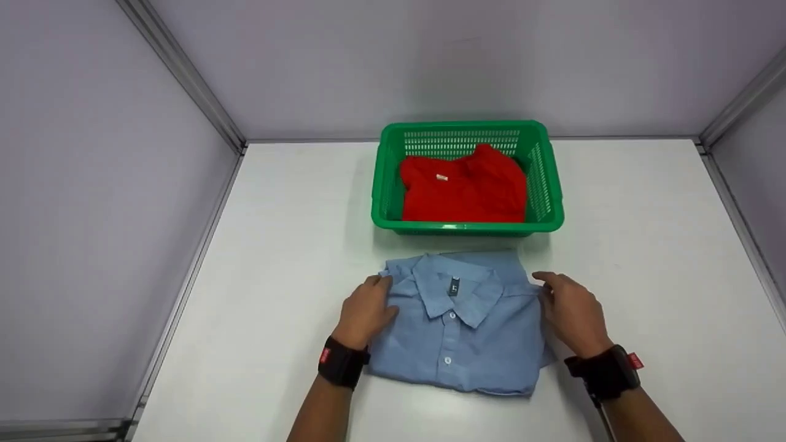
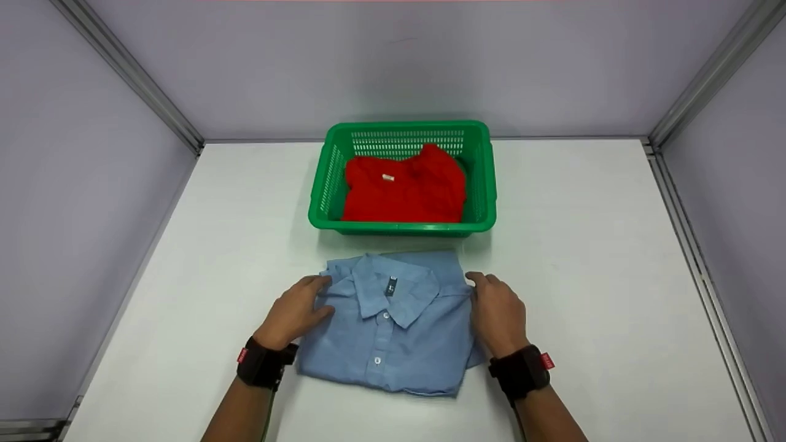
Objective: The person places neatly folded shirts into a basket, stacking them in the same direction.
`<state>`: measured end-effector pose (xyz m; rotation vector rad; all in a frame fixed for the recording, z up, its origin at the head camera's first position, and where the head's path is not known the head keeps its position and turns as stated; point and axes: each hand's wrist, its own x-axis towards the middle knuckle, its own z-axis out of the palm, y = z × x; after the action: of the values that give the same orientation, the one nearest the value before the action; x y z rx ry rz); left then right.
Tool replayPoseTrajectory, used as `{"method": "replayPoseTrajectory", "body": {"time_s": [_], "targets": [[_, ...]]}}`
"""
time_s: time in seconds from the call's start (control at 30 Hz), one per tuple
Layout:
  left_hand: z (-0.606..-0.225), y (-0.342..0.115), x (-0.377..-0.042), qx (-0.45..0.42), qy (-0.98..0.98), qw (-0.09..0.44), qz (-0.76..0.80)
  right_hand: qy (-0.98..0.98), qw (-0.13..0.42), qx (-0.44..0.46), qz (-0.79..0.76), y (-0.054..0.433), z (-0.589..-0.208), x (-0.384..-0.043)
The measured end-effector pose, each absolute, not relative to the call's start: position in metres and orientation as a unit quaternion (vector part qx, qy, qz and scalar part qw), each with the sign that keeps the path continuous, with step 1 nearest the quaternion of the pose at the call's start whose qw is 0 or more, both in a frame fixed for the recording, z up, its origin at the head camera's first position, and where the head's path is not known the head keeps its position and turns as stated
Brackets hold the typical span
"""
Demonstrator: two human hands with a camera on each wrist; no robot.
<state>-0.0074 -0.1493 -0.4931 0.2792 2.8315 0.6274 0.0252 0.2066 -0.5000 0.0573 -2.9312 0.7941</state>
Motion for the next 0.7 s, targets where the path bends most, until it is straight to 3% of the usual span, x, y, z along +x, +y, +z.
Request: {"method": "replayPoseTrajectory", "body": {"time_s": [0.13,0.23,0.3,0.5,0.7], "targets": [[-0.494,-0.150,-0.008,0.067,0.964,0.126,0.224,-0.950,0.117,0.022,0.288,0.201,-0.502,0.007],[-0.495,-0.151,-0.008,0.059,0.962,0.129,0.232,-0.939,0.121,0.009,0.322,0.201,-0.503,-0.002],[-0.496,-0.151,-0.008,0.056,0.960,0.133,0.240,-0.935,0.076,-0.003,0.346,0.205,-0.504,-0.004],[-0.501,-0.151,-0.013,0.040,0.948,0.145,0.280,-0.907,-0.145,-0.033,0.394,0.220,-0.502,-0.009],[-0.509,-0.148,-0.026,0.015,0.930,0.162,0.329,-0.875,-0.229,-0.043,0.424,0.222,-0.503,-0.015]]}}
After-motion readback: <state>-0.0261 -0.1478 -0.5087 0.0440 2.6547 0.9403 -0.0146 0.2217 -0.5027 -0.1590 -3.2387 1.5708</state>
